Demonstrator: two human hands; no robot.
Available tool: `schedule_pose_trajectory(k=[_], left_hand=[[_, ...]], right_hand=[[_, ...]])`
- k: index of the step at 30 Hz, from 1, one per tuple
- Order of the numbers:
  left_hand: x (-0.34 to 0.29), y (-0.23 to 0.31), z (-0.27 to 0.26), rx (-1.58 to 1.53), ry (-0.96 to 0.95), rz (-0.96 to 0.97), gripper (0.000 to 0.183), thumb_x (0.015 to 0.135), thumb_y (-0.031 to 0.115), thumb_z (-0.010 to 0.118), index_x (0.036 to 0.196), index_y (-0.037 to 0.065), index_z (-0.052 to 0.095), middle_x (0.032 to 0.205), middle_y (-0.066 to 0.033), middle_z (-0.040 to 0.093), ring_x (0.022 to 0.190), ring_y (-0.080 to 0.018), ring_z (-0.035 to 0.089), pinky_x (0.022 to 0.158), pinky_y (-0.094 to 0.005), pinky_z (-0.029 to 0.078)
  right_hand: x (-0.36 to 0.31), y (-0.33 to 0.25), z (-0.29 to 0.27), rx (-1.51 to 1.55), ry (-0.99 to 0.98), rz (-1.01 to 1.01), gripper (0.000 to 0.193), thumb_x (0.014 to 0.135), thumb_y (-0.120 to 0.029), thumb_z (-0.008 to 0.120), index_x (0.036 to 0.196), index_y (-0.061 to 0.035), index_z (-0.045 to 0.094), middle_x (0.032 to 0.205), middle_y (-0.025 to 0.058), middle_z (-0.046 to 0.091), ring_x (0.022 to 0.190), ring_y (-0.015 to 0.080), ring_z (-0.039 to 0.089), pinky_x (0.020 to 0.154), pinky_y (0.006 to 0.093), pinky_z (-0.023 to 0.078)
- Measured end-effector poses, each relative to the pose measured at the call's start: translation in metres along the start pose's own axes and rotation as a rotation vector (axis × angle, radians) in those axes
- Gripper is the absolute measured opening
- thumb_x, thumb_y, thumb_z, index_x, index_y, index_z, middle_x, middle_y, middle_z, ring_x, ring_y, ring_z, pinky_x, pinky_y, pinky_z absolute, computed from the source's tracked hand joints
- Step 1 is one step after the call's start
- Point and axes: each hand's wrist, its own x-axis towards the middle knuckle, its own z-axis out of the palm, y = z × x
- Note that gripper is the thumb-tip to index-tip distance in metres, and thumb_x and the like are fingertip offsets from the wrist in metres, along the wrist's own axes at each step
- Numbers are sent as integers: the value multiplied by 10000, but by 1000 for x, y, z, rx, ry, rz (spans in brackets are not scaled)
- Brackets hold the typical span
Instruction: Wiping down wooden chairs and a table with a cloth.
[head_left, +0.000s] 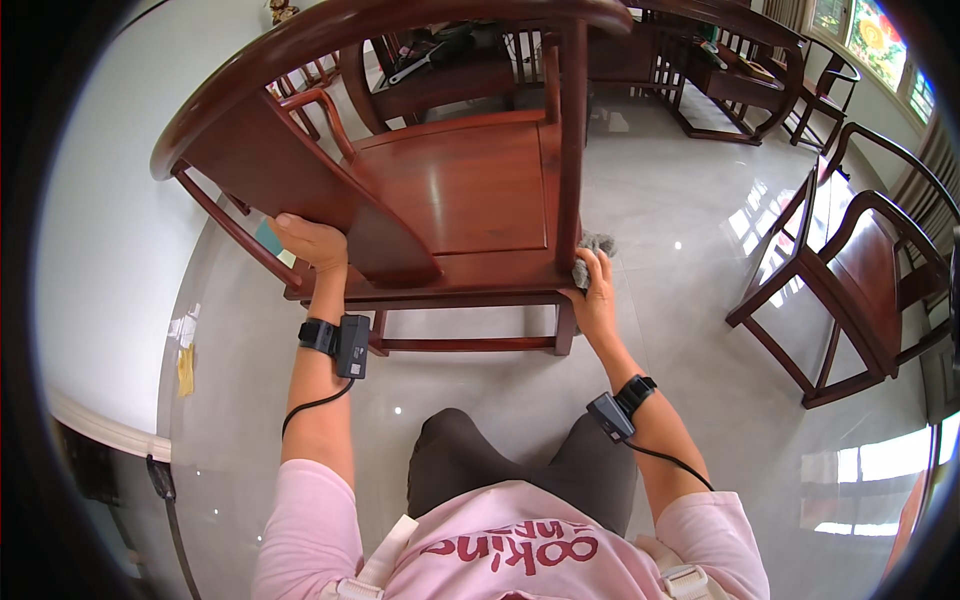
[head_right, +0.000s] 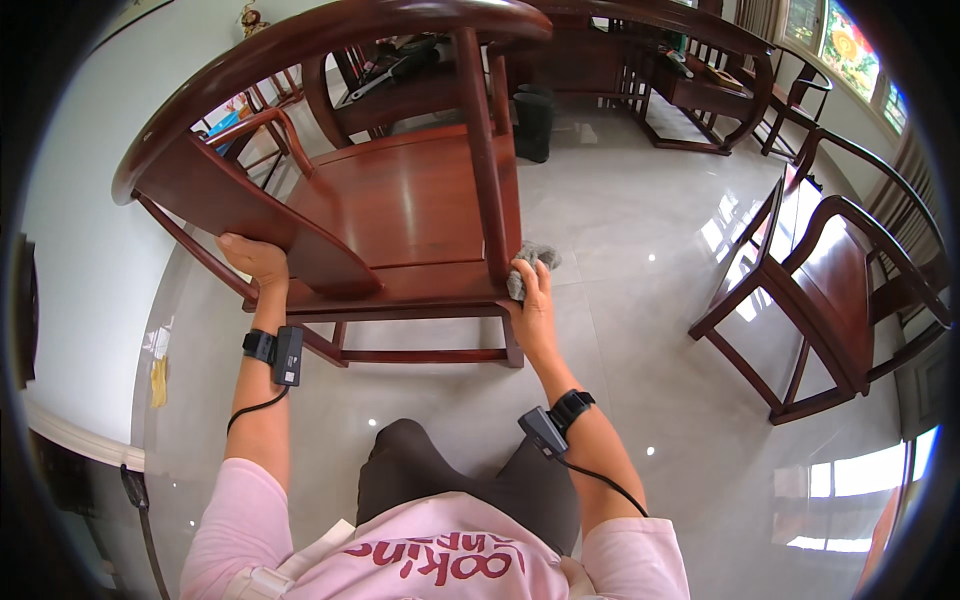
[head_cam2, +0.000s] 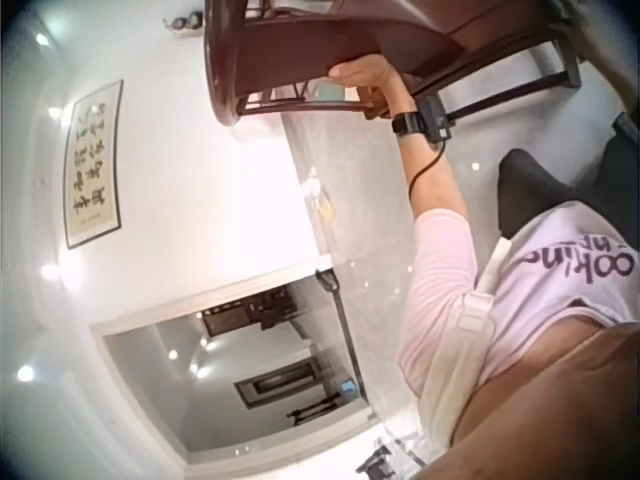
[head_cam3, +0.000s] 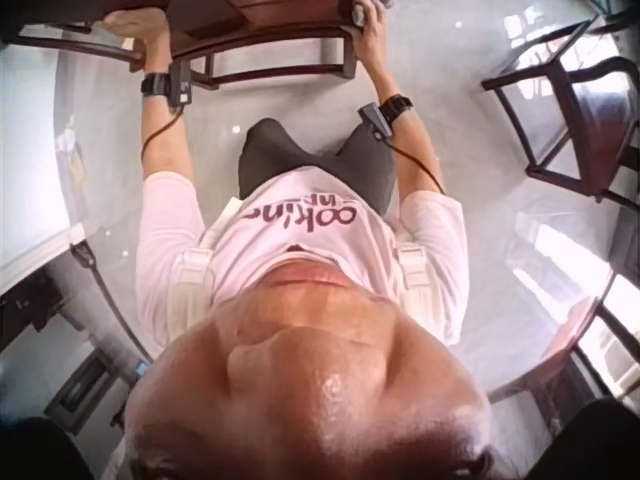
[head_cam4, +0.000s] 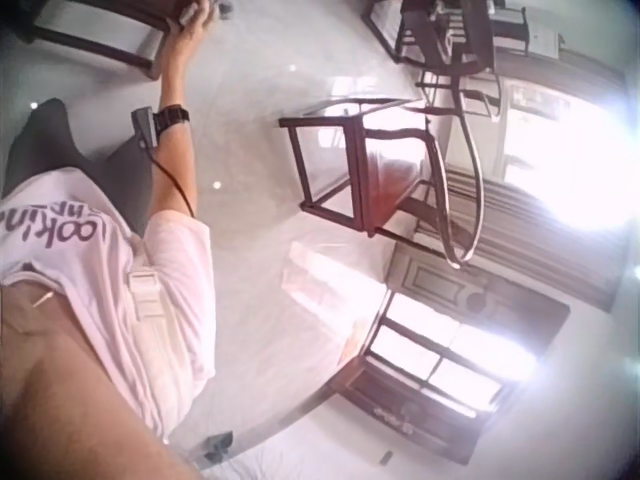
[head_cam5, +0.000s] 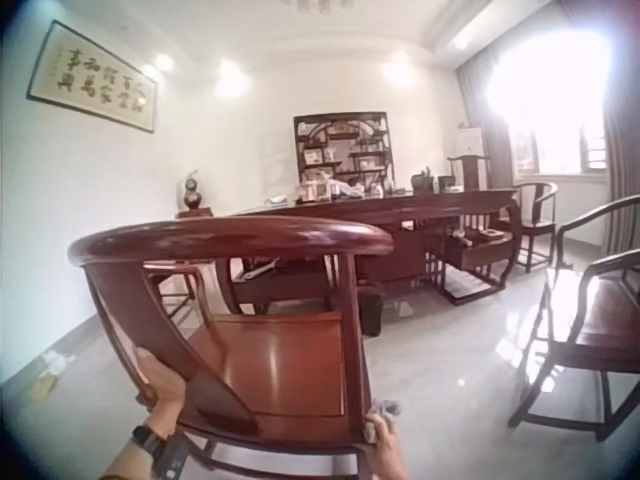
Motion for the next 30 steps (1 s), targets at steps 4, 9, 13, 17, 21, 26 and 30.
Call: schedule_pose_trajectory(k=[4,9,13,17,21,26,30], left_hand=[[13,-54,21,70,52,93,445,1002,316,251,859,-65,430,822,-205,489,731,-323,451,666,-406,389],[26,-111,34,430,61,277,406,1002,237,264,802,-90,397,787,-228,490,672,-375,410,640,-436,367],[55,-120,27,508,70,148,454,1008,230,202,943,-149,443,950,-329,540,833,-442,490,789,-460,410],[49,-105,24,335,-86,-159,623,1007,384,154,1246,-154,357,1166,-339,502,1055,-426,516,961,-422,405],[36,-45,25,162,-204,-468,698,987,502,154,1354,-76,286,1317,-267,418,1200,-363,445,1032,-404,362],[53,-61,-2,-90,-412,-543,723,965,561,206,1438,22,118,1453,-177,253,1304,-280,334,1099,-371,290],[42,-44,7,-27,-438,-682,749,946,591,265,1373,-25,250,1306,-193,429,1171,-280,457,1047,-367,345]], right_hand=[[27,2,14,54,14,-6,646,668,45,725,1231,-143,472,1337,224,390,1239,417,386,982,430,395],[42,8,44,116,20,-1,653,668,63,715,1233,-162,477,1356,232,367,1229,420,398,981,416,404],[44,2,65,170,39,-39,678,672,72,697,1259,-184,473,1362,229,363,1195,415,431,973,407,420],[44,7,61,160,-3,-24,671,674,59,690,1243,-206,452,1338,219,366,1148,413,459,925,432,450],[44,11,48,185,-9,-57,663,676,52,693,1240,-205,458,1325,221,377,1130,414,470,918,433,451],[48,12,19,369,-161,-153,631,679,23,702,1243,-139,471,1203,169,500,1078,377,508,891,412,445],[14,53,-31,313,-259,48,426,731,-43,688,1137,-73,563,980,152,630,917,315,613,807,376,475]])
